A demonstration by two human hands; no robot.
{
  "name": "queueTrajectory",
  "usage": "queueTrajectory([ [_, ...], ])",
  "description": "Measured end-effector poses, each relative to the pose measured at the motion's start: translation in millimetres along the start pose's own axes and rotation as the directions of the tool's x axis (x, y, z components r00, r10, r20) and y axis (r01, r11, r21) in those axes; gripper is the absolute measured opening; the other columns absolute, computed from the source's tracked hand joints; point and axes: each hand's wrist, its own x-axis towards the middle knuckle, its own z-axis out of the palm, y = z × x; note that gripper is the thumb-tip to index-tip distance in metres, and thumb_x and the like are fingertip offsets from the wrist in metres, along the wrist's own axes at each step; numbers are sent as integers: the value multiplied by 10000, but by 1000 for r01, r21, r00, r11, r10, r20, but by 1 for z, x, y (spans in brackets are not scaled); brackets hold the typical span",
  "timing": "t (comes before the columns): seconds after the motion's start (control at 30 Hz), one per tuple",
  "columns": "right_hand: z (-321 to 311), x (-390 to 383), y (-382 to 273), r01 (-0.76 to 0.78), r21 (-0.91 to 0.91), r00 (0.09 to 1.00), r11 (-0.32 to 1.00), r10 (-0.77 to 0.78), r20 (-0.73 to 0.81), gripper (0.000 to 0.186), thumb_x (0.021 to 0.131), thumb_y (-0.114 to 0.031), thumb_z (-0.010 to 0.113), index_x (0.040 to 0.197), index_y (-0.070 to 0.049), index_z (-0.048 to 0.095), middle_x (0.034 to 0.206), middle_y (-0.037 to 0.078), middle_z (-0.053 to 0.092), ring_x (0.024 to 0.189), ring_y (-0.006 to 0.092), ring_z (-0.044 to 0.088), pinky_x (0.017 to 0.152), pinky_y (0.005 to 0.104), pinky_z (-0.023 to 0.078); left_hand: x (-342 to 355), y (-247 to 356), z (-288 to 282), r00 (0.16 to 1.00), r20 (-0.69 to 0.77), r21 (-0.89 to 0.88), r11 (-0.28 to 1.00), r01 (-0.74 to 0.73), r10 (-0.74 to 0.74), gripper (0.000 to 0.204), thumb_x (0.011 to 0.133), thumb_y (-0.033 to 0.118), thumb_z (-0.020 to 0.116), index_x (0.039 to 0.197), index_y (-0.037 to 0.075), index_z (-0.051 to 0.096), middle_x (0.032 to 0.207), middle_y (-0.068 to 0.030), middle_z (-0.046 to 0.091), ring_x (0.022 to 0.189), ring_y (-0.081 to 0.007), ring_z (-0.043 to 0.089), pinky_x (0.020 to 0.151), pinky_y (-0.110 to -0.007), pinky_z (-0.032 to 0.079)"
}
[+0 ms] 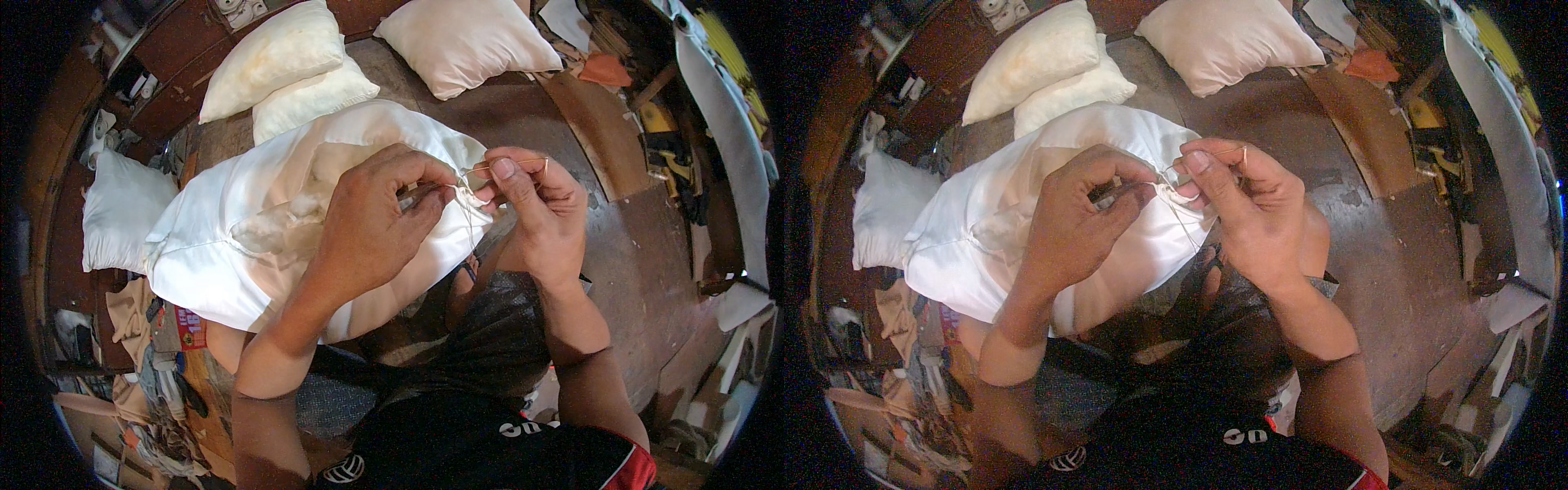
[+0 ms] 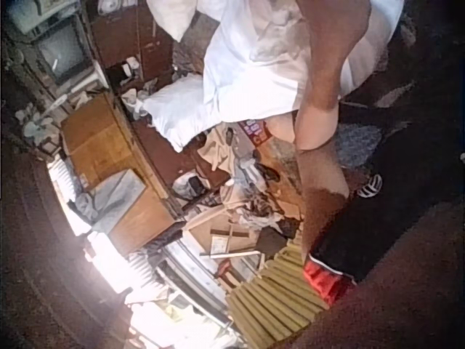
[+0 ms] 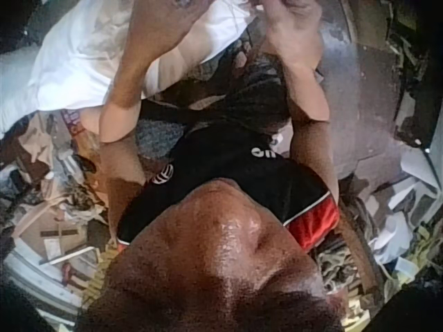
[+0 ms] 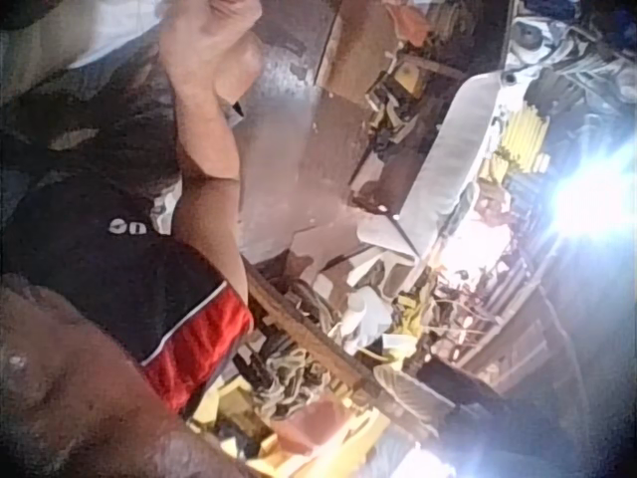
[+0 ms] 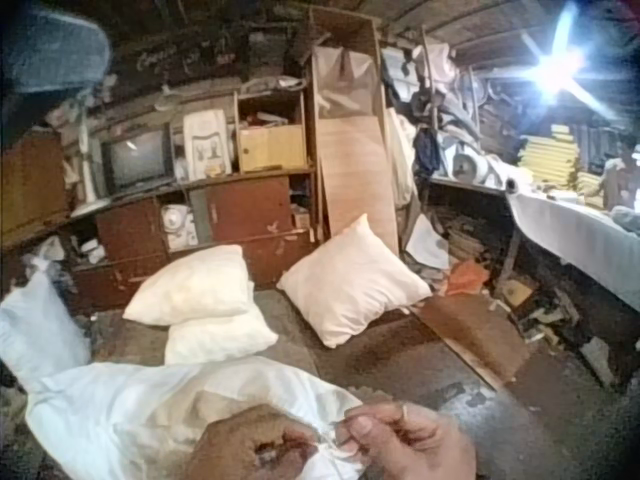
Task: The person hand-sews the opening of a white pillow using a needle and thread. They pull the thread through the fabric, tie knots, and trim excess thread with scissors. The task is performed on a pillow resting on their lap.
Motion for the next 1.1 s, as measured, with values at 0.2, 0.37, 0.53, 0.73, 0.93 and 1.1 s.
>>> queueTrajectory([
  [0.2,2,0,-1,1,22,1000,1000,0,-19,178,932,-110,640,1042,27,671,892,79,709,728,96,645,635,215,494,0,2,3,999,-36,-43,999,7,-9,80,824,36,672,902,19,670,865,-61,650,764,-120,585,679,-249,457],
  [0.37,3,-1,-1,-9,22,999,1000,10,-48,170,929,-106,645,1027,30,670,880,79,706,719,92,643,623,209,492,0,2,5,999,-34,-19,1000,9,-10,77,825,37,673,902,28,667,875,-50,662,743,-104,575,661,-246,452],
  [0.53,3,-1,1,8,6,997,1000,-7,-75,162,927,-107,650,1006,33,669,869,79,699,711,94,641,612,209,497,0,-1,6,999,-31,-51,998,-25,24,83,823,42,681,904,35,665,860,-34,663,708,-76,547,637,-234,441],
  [0.73,5,-3,-1,20,-10,994,1000,-21,-109,159,923,-106,657,992,37,670,852,71,690,701,94,635,603,214,501,-2,10,3,997,22,-68,995,74,-73,95,813,53,697,901,39,663,835,-18,655,677,-65,528,614,-232,430],
  [0.93,5,-3,1,31,2,994,1000,-31,-109,157,927,-111,653,984,34,671,850,75,690,702,95,633,599,213,495,-2,5,7,998,-41,-22,998,52,-53,119,805,91,724,893,48,656,772,1,643,613,-52,489,559,-233,405],
  [1.1,4,-3,2,41,8,996,999,-40,-83,168,936,-118,639,1008,32,664,865,82,694,706,94,634,604,212,491,-1,5,7,994,-41,-56,994,95,-97,105,823,95,717,890,45,654,758,11,635,614,-44,484,561,-222,400],
])
